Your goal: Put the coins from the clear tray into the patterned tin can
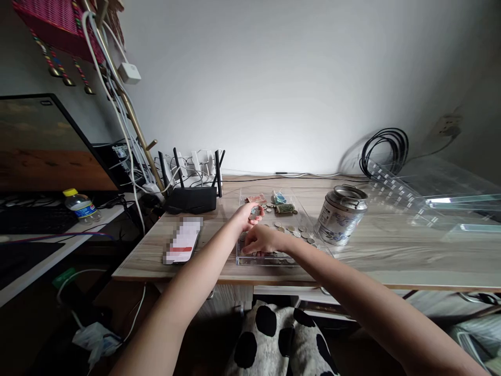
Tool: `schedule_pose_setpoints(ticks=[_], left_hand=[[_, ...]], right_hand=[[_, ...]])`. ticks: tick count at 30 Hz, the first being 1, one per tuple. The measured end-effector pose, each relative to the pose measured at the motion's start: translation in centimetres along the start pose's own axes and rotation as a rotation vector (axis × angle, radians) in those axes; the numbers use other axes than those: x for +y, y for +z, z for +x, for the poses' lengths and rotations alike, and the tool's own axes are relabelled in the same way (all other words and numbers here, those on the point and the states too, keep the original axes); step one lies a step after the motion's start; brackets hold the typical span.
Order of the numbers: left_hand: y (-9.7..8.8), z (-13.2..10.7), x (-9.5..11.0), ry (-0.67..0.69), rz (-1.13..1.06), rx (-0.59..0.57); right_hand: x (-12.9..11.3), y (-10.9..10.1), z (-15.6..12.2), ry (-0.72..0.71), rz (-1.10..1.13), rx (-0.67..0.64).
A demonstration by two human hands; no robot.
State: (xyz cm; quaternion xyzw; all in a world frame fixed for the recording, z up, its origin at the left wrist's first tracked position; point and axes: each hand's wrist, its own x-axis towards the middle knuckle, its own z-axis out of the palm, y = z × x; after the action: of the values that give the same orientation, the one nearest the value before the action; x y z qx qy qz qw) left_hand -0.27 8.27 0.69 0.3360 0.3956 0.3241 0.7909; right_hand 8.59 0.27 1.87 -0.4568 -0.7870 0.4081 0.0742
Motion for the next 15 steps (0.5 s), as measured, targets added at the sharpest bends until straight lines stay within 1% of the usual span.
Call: schedule_pose_setpoints(ticks=[3, 5, 8, 10, 12, 15], left_hand=[[-0.1, 0.2, -0.1, -0.004, -0.074, 0.049], [-0.1, 0.5, -0.2, 0.010, -0.135, 0.048], [0.2, 0.6, -0.3, 0.023, -0.191, 0.031], [0.5, 0.4, -0.4, 0.020, -0.218, 0.011], [0.8, 0.1, -0.4, 0.018, -0.232, 0.000], [1.0, -0.4, -0.4, -0.032, -0.174, -0.026]], right_hand=[[0.2, -2.4, -1.3, -0.065, 0.077, 0.068], [0.1, -4.3, -1.7, -0.105, 0.052, 0.185], [-0.1, -6.3, -1.2, -0.058, -0.100, 0.404], [-0.3, -6.7, -0.2, -0.009, -0.258, 0.482], [-0.2, -6.7, 0.8, 0.035, -0.379, 0.515], [0.2, -6.4, 1.7, 0.098, -0.427, 0.574]])
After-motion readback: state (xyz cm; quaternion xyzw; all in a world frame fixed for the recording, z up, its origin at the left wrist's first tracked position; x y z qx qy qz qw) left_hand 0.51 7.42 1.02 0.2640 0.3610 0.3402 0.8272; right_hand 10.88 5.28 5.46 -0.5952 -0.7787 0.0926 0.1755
